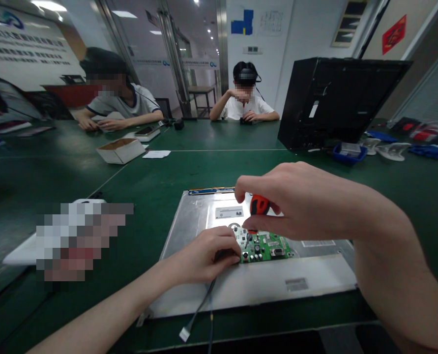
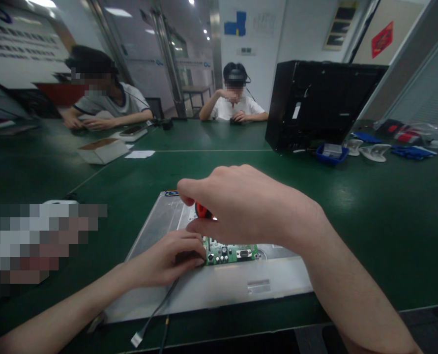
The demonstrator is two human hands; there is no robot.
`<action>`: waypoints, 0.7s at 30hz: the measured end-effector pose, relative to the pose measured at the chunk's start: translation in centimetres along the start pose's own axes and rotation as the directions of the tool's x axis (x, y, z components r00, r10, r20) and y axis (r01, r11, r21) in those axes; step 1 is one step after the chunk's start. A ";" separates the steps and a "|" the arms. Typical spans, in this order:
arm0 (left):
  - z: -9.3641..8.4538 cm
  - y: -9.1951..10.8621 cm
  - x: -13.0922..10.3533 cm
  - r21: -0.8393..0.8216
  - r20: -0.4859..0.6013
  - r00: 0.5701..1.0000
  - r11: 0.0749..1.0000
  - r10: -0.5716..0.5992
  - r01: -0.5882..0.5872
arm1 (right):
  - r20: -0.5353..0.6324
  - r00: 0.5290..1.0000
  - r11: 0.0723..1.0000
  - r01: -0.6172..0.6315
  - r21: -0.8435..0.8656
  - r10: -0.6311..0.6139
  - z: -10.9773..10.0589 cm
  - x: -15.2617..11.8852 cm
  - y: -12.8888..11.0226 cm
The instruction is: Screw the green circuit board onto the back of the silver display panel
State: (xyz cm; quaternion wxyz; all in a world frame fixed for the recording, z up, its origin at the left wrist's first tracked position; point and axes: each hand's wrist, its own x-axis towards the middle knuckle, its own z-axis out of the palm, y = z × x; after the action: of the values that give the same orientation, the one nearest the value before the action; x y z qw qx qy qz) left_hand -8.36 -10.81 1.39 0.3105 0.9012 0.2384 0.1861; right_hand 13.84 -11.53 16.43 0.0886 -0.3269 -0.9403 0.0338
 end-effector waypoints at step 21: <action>0.2 0.1 0.3 -0.084 0.009 1.000 0.996 -0.018 0.019 | 0.030 0.999 1.000 -0.011 0.026 0.010 0.0 0.1 -0.1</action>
State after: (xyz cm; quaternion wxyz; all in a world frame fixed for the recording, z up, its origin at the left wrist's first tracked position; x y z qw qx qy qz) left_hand -8.00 -10.85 1.36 0.3510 0.8858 0.2375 0.1893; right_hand 13.69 -11.59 16.45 0.0786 -0.3302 -0.9392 0.0516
